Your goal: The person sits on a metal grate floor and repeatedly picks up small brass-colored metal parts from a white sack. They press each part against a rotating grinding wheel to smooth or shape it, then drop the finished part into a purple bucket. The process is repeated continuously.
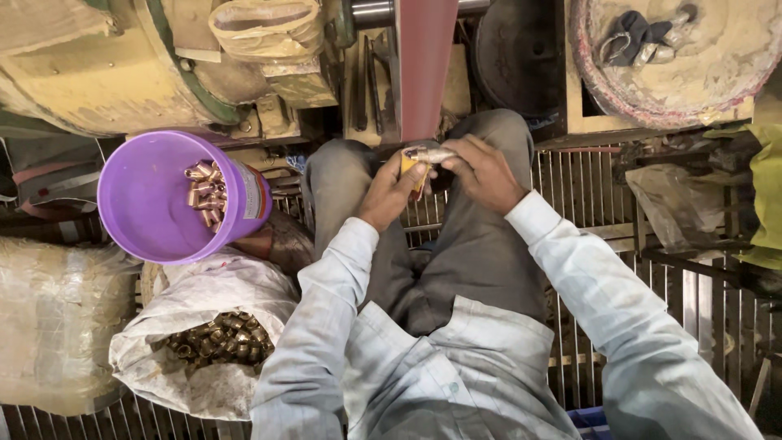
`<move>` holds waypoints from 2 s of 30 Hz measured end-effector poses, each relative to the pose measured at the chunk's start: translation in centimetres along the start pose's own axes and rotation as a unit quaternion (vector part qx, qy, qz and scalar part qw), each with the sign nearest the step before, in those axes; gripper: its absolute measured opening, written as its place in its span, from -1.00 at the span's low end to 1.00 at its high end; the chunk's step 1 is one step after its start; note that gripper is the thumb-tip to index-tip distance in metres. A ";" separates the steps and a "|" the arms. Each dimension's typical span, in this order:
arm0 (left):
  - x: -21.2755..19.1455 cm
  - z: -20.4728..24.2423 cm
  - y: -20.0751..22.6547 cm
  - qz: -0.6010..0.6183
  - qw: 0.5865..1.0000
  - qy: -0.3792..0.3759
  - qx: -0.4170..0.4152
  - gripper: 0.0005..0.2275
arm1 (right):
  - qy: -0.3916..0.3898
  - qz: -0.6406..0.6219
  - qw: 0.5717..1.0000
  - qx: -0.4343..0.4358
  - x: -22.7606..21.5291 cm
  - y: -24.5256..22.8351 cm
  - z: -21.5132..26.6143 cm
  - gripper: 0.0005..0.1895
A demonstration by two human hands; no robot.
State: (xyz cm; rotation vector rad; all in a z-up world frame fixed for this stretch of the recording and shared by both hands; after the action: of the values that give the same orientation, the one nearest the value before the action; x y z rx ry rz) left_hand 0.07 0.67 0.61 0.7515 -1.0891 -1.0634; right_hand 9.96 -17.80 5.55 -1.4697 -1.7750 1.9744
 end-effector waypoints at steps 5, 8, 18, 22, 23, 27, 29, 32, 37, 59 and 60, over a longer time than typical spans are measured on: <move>-0.1 -1.7 -0.7 0.028 0.999 0.029 -0.007 -0.76 | -0.003 -0.006 1.000 0.011 0.6 1.4 -1.5 -0.85; -0.1 -2.2 -1.4 0.041 0.998 0.043 -0.024 -0.78 | -0.018 -0.002 1.000 0.017 0.6 1.9 -1.8 -0.86; -0.1 -2.8 -2.0 0.037 0.996 0.062 -0.054 -0.80 | -0.060 -0.018 0.995 0.081 1.1 3.4 -2.7 -0.83; -0.2 -2.9 -2.0 0.037 0.995 0.067 -0.059 -0.80 | -0.087 -0.021 0.988 0.129 1.3 4.1 -2.9 -0.78; -0.1 -2.9 -2.1 0.033 0.996 0.067 -0.057 -0.80 | -0.097 -0.016 0.985 0.145 1.3 4.3 -3.0 -0.76; -0.1 -2.8 -1.8 0.028 0.997 0.060 -0.050 -0.79 | -0.117 0.003 0.978 0.175 1.1 4.5 -3.3 -0.74; 0.0 -2.6 -1.5 0.033 0.997 0.052 -0.045 -0.78 | -0.090 -0.009 0.987 0.135 1.0 4.0 -2.8 -0.77; 0.0 -1.7 -1.1 0.045 0.998 0.036 -0.029 -0.78 | -0.016 -0.002 1.000 0.021 0.7 2.7 -1.4 -0.83; 0.2 -1.3 -0.7 0.056 0.998 0.017 0.003 -0.78 | 0.066 0.042 0.995 -0.054 0.9 1.6 -0.7 -0.76; 0.0 -2.6 -1.7 0.028 0.998 0.050 -0.022 -0.83 | -0.092 -0.069 0.983 0.142 0.7 4.0 -2.6 -0.77; 0.0 -2.6 -1.7 0.028 0.998 0.053 -0.023 -0.83 | -0.104 -0.081 0.978 0.163 0.8 4.2 -2.7 -0.75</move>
State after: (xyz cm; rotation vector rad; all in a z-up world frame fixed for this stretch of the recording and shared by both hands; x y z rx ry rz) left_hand 2.02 0.08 -1.74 0.7277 -0.9870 -0.9871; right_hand 13.46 -16.74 2.14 -1.0188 -1.4863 2.2644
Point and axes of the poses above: each hand's wrist, its own z-axis away from the middle knuckle, its own x-axis out of the palm, y = z × x, the point moved 1 cm from there along -z, towards the middle knuckle, and after that the axes turned 1 degree about -z, right-handed, at the moved point
